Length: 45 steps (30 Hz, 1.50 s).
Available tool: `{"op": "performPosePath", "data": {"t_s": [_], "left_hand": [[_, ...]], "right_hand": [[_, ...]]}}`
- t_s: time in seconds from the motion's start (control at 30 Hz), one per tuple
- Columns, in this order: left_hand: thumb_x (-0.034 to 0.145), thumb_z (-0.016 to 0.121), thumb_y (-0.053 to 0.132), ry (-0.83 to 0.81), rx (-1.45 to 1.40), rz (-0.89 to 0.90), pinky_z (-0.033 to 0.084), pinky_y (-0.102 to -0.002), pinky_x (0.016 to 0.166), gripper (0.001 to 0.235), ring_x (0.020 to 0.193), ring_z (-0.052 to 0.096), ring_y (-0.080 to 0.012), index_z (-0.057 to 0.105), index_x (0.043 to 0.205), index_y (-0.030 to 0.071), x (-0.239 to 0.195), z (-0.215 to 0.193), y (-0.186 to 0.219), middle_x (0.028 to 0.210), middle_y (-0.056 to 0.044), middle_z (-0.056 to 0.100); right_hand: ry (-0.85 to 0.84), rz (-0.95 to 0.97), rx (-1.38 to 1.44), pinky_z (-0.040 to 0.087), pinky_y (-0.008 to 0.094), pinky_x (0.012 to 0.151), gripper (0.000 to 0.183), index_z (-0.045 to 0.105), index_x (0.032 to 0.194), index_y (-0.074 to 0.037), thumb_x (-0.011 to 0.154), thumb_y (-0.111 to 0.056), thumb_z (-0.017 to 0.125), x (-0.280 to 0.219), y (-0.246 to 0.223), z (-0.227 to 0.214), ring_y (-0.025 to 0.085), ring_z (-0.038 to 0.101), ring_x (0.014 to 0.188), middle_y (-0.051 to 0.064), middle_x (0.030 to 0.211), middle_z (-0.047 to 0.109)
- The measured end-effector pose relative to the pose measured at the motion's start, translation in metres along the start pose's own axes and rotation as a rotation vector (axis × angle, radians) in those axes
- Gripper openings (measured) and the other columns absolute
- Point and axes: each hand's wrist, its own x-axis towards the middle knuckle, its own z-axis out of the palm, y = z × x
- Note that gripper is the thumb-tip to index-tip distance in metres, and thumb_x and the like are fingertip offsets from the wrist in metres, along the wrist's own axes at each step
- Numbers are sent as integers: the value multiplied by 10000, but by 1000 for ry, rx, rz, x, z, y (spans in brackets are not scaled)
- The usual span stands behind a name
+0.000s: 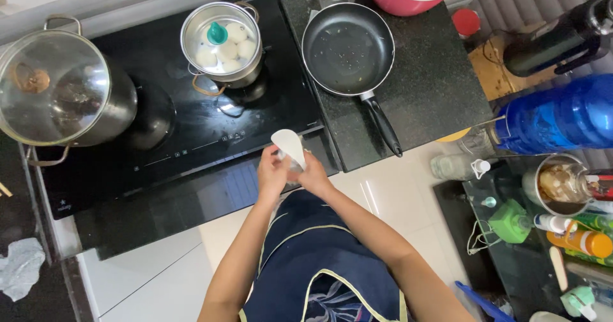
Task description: Washing a round wooden cutting board and a bowl in a kitchen sink.
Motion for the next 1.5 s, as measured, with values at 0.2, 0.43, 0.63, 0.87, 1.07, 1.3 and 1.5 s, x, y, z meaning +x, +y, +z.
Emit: {"op": "performPosePath", "data": {"t_s": [0.2,0.43,0.63,0.87,1.07,1.3,1.5], "left_hand": [[886,766,161,-60,243,249,534,-319,760,426,886,658,-185,668,1297,111,-27,-41,64,991,-71,754],[953,697,178,31,15,42,517,-271,857,297,957,665,-118,704,1242,111,-33,-103,-36,1054,-22,733],[940,697,158,34,-81,-235,514,-279,772,275,871,629,-130,717,1201,74,-69,-110,-117,942,-42,701],[945,698,185,10,-37,-274,513,-303,771,287,866,623,-158,737,1213,92,-76,-81,-99,960,-60,701],[908,704,230,73,218,-189,542,-358,858,314,983,710,-226,740,1202,127,-91,-69,-65,1110,-97,729],[896,704,247,147,311,-314,560,-390,862,341,1013,723,-264,739,1217,137,-121,-70,-72,1212,-153,687],[910,692,255,172,313,-374,561,-391,877,340,1022,734,-268,741,1227,141,-131,-67,-71,1202,-157,716]], "right_hand": [[-113,411,-45,541,313,676,192,808,1007,-46,834,-115,762,1,51,1,154,711,752,107,846,798],[-145,206,269,554,248,697,165,801,1023,-20,878,-95,776,-2,-37,-84,61,688,790,-2,890,779],[22,359,256,265,236,410,104,761,914,-53,815,-25,738,10,-118,-240,23,404,453,-74,605,576],[234,154,-210,413,306,606,144,727,1014,-28,881,-73,697,84,-51,-338,135,539,691,16,796,633],[436,-15,-729,500,500,819,187,740,1014,-50,847,-110,679,148,19,-369,427,634,947,215,983,651],[510,22,-746,498,497,899,268,764,1061,-106,815,-87,661,177,90,-362,441,607,1024,238,1037,611],[353,2,-677,523,457,911,554,719,1212,-144,672,-75,817,162,68,-362,397,612,1025,203,1106,567]]}}
